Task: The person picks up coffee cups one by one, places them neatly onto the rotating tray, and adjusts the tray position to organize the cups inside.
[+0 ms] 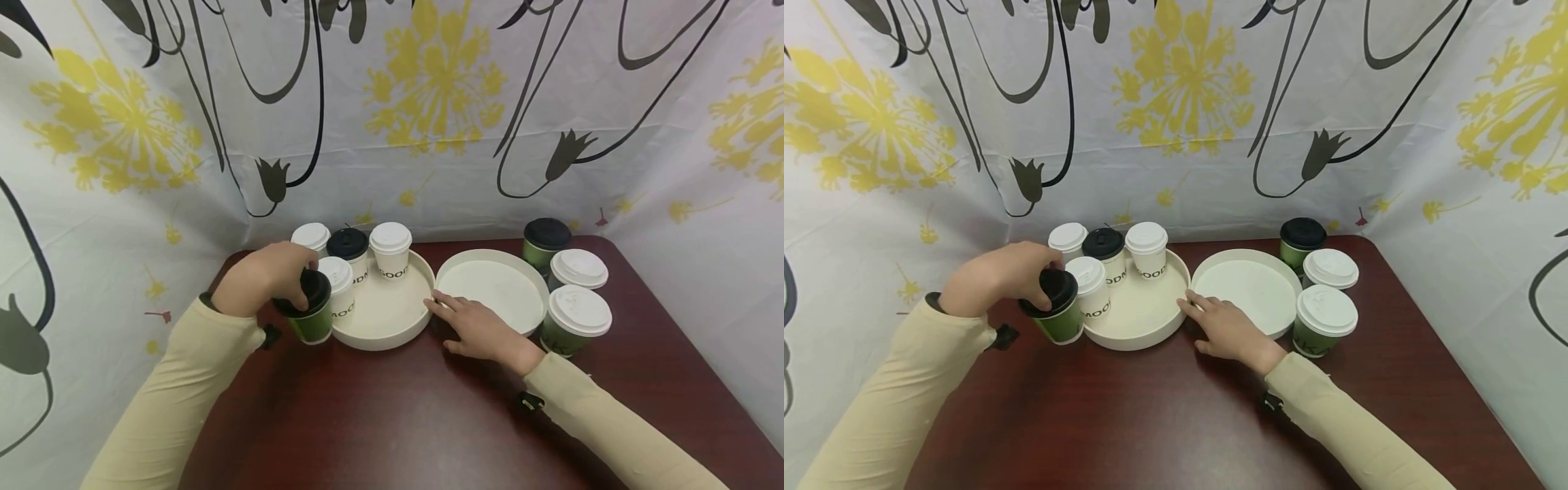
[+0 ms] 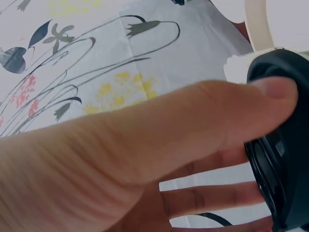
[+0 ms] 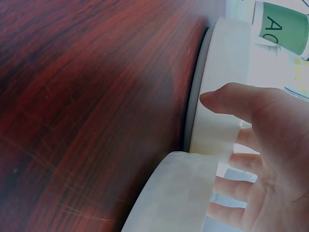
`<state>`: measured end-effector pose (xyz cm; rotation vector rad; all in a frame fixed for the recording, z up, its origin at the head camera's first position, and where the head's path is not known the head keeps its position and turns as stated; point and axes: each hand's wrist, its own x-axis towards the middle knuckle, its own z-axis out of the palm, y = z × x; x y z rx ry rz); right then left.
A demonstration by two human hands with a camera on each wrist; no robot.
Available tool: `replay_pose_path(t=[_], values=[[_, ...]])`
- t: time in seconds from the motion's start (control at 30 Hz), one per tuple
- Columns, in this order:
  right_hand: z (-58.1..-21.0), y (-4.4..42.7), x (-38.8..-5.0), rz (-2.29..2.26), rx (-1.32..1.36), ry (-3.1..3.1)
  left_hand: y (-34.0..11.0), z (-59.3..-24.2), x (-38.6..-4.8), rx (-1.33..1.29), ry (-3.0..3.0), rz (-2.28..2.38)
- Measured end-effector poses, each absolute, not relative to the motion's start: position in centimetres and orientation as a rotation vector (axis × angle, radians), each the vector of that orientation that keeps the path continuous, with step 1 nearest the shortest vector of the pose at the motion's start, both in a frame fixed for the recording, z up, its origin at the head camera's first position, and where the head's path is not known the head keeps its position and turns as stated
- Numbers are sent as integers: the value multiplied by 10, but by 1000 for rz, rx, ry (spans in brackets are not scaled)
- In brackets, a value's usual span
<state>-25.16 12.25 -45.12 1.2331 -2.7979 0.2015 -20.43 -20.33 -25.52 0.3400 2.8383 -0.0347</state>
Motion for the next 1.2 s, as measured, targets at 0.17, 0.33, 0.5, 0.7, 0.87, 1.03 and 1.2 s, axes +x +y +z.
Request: replay_pose_path(t=[0.17, 0.33, 0.5, 0.7, 0.87, 1.03, 1.2], values=[[-451, 123, -251, 199, 1234, -2797, -196, -256, -202, 429, 2814, 4], [-451, 123, -252, 194, 1236, -2795, -192, -258, -203, 493, 2803, 21], [-450, 123, -252, 186, 1231, -2806, -186, -257, -204, 545, 2822, 15], [-450, 122, -252, 187, 1233, -2809, -181, -260, -206, 604, 2852, 18], [-450, 122, -252, 191, 1234, -2807, -177, -262, -209, 656, 2865, 18], [-451, 122, -252, 182, 1231, -2803, -171, -267, -212, 688, 2871, 19], [-451, 122, -251, 179, 1232, -2797, -167, -274, -217, 713, 2901, -11]])
